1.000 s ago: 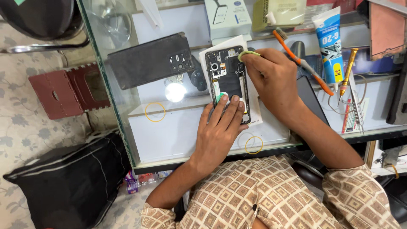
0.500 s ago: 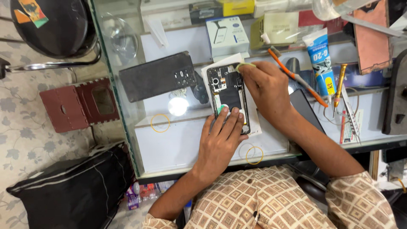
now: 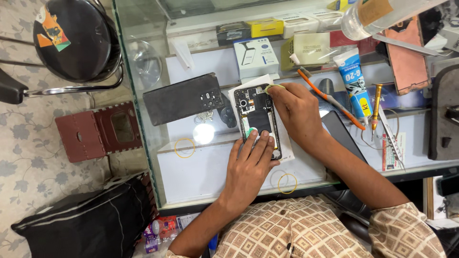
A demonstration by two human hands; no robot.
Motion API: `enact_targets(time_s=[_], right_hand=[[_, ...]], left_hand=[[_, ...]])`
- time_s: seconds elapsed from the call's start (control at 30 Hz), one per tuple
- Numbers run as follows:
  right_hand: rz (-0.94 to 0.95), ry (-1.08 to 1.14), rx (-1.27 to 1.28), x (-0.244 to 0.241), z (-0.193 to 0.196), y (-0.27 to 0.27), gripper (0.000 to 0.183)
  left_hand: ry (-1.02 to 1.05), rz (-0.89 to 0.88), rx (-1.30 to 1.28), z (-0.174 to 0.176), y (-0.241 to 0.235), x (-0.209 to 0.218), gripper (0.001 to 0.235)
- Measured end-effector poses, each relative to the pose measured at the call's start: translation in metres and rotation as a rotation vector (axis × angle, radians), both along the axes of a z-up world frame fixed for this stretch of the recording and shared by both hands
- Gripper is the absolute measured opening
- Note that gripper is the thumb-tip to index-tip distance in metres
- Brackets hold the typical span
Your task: The person applies adhesive to the back cover of a smartphone, presses it into place, and then uses a hot air gun to heat the edges of the phone's internal frame. They wipe the internal components with a cloth and continue heating different areas of the phone chassis.
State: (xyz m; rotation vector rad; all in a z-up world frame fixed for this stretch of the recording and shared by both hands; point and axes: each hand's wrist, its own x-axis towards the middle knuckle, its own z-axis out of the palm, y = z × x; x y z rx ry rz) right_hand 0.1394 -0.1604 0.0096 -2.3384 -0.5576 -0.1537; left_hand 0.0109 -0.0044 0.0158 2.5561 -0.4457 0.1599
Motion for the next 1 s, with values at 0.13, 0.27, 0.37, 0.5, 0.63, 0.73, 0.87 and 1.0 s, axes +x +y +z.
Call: enact_targets(time_s=[0.13,0.27,0.37,0.5,0.63,0.73,0.87,1.0], right_hand=[[0.006,0.024,-0.035,-0.022,0.01,-0.004,0.016],[0.006,0.024,-0.049,-0.031,0.021,-0.003,0.018],[0.02,-0.011,-0.041,-0.017,0.014,0.002,0.018],[0.025,0.012,0.006,0.002,0.002,0.004,0.018],[0.06,-0.006,-0.016,-0.016,0.005,-0.002,0.021],[0.069,0.005,-0.047,-0.033,0.018,-0.003,0.023],[0.083,-0.016,-0.061,-0.013,0.019,0.004,0.021],[0.06,-0.079,-0.076,0.007,0.002,0.007,0.018]], left_hand=[[0.008,0.0,-0.021,0.0,0.001,-0.001,0.051],[0.004,-0.001,-0.023,0.003,0.002,0.002,0.052],[0.014,-0.007,-0.024,0.003,0.002,-0.001,0.051],[0.008,0.009,-0.018,0.002,-0.001,0.0,0.052],[0.006,0.009,-0.024,0.001,0.0,0.002,0.052],[0.01,0.008,-0.03,0.006,0.001,-0.001,0.052],[0.004,0.006,-0.027,0.007,0.002,0.004,0.051],[0.016,-0.006,-0.006,-0.001,0.003,-0.003,0.05]])
